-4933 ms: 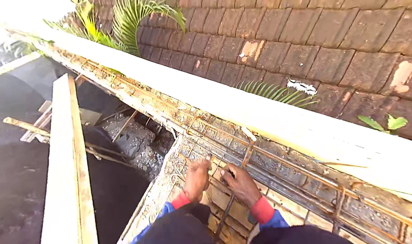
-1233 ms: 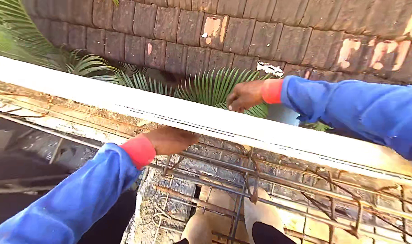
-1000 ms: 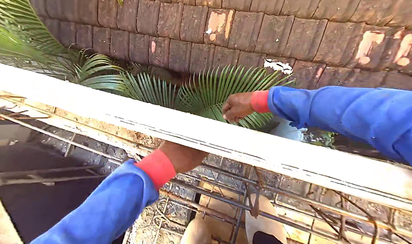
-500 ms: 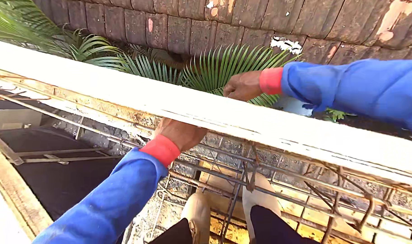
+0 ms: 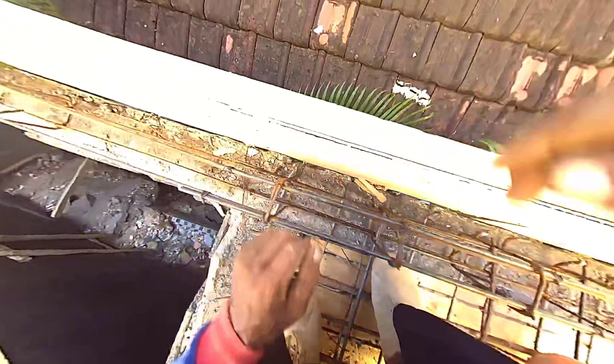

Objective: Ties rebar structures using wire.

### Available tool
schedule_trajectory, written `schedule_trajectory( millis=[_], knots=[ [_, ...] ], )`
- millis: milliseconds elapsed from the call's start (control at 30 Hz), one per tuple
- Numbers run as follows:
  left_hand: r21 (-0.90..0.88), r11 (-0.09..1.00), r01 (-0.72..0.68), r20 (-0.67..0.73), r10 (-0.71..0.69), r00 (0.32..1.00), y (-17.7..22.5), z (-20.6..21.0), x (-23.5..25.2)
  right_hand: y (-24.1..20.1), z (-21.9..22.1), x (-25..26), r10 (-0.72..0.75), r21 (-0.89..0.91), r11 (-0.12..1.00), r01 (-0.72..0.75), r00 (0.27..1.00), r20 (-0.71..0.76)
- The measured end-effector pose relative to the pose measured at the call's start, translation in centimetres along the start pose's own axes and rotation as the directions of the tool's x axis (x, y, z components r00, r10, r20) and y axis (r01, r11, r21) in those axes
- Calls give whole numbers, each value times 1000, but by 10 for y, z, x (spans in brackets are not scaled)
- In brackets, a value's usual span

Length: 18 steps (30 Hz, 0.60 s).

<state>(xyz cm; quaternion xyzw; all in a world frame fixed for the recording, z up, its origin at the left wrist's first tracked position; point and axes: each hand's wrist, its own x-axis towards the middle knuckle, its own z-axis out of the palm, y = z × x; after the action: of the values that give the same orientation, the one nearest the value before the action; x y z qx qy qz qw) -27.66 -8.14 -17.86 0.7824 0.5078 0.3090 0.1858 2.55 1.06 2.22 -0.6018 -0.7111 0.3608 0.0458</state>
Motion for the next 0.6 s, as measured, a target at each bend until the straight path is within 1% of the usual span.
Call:
schedule_trajectory(
  millis=[33,67,100,133,167,200,233,300,333,367,400,433,533,600],
  knots=[
    [-120,989,89,57,-82,995,0,11,-25,2,1,-9,-130,10,991,130,970,204],
    [-215,952,217,156,-186,970,2,24,-43,0,5,-15,-244,64,969,237,903,354],
    [-300,879,371,278,-291,915,5,37,-54,0,12,-18,-330,97,942,323,827,456],
    [-401,765,505,382,-361,851,9,50,-57,1,23,-19,-400,123,911,395,767,501],
    [-517,629,581,442,-385,810,11,65,-56,0,38,-19,-452,143,884,445,736,504],
    [-625,488,609,478,-378,793,12,78,-50,-1,53,-17,-488,155,864,479,722,491],
    [-717,341,609,503,-352,789,15,87,-43,-3,67,-15,-509,166,853,495,719,473],
    [-829,26,558,524,-311,793,20,96,-30,-7,89,-8,-527,175,845,506,728,439],
    [-850,-97,519,520,-323,791,21,99,-30,-8,99,-5,-535,175,840,513,731,424],
    [-860,-174,480,509,-359,782,22,101,-34,-9,106,-2,-551,183,831,526,729,406],
    [-863,-213,459,505,-416,756,19,101,-43,-10,113,1,-570,196,819,540,722,392],
    [-863,-203,462,499,-478,723,12,100,-56,-10,117,3,-582,208,810,548,714,388],
    [-803,-133,581,514,-648,562,-16,90,-88,-13,130,9,-601,239,798,554,699,387],
    [-749,-108,654,523,-702,483,-20,81,-95,-12,141,12,-608,259,793,551,689,395]
  ],
)
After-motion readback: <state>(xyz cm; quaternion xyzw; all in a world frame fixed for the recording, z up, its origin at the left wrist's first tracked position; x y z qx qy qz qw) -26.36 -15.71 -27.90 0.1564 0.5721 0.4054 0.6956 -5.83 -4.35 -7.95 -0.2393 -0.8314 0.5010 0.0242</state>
